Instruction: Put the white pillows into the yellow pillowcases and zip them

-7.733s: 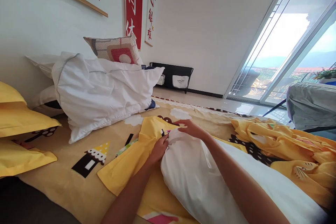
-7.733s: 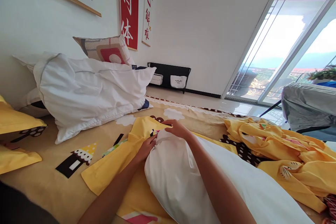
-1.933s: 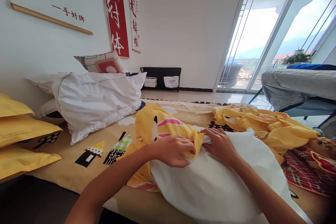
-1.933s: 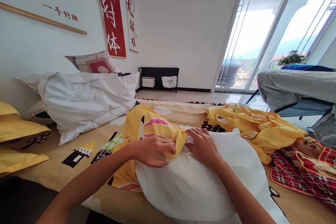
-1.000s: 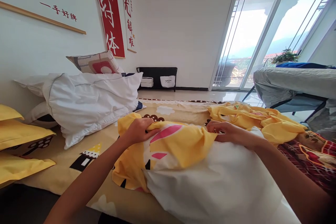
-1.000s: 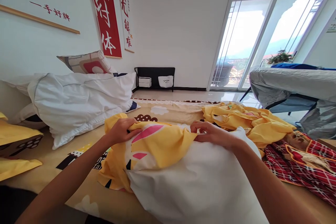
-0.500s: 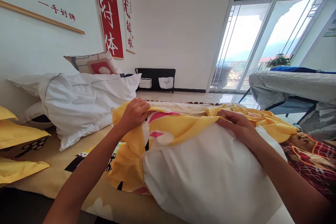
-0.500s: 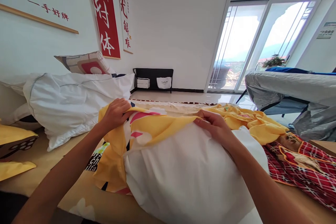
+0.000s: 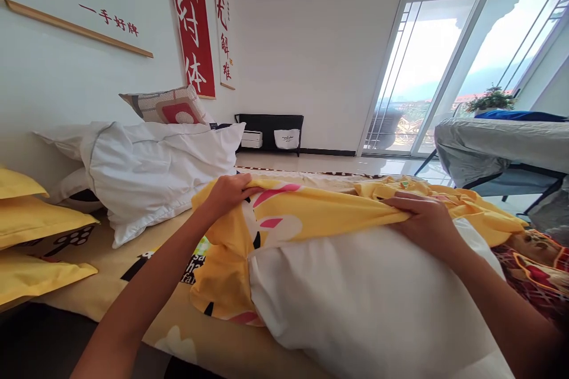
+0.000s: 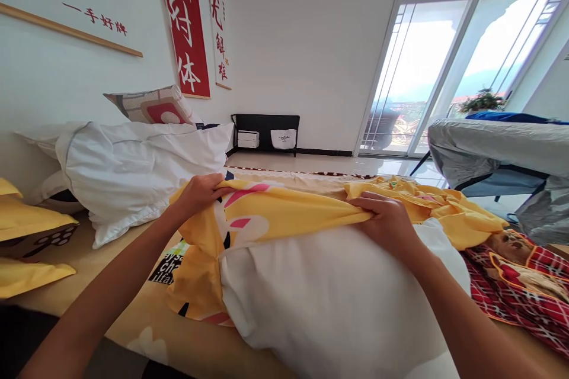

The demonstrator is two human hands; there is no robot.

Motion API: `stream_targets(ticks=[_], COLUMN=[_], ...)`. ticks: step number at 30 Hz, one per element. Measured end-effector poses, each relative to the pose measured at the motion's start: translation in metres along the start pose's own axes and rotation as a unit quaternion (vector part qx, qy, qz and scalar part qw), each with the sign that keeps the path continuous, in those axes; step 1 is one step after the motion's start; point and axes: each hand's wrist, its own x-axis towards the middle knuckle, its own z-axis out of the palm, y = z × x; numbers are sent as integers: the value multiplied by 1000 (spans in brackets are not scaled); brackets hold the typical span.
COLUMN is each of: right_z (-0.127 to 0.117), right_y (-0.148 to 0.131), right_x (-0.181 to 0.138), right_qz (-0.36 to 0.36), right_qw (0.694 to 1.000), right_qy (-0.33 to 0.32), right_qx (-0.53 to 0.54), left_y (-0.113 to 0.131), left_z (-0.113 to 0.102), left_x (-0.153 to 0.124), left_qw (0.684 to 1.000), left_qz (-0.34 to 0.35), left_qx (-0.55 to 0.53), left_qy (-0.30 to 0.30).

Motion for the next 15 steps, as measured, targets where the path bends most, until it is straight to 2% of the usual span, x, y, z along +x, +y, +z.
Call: stream_targets(ticks=[2, 4, 7, 9, 11, 12, 13, 15], right_z=[-4, -5, -1, 5, 8, 8, 7, 4], right_y=[5, 10, 21, 29, 35, 36, 36, 31], right_x=[-6, -11, -15, -15, -16, -17, -19, -23], right_qz=[-25, -34, 13, 78, 120, 118, 105, 61], right_qw=[999, 991, 962, 956, 961, 969, 978, 983], right_qy=[-7, -12, -65, -137, -182, -161, -113, 21], right_qx=[-35, -128, -264, -249, -173, -147, -140, -170], left_y=[-5, -5, 1, 6, 10, 10, 10, 8], left_z=[2, 0, -6, -8, -9, -9, -9, -9], left_x=[3, 7, 15, 20, 22, 23, 24, 27], left_qw=[1000, 999, 998, 997, 996, 995, 993, 991], left_qz=[-16, -37, -61, -72, -87, -96, -106, -122], left_qx=[5, 7, -4, -12, -15, -15, -16, -19], left_qy=[6, 14, 8, -9, -26, -35, -41, -45])
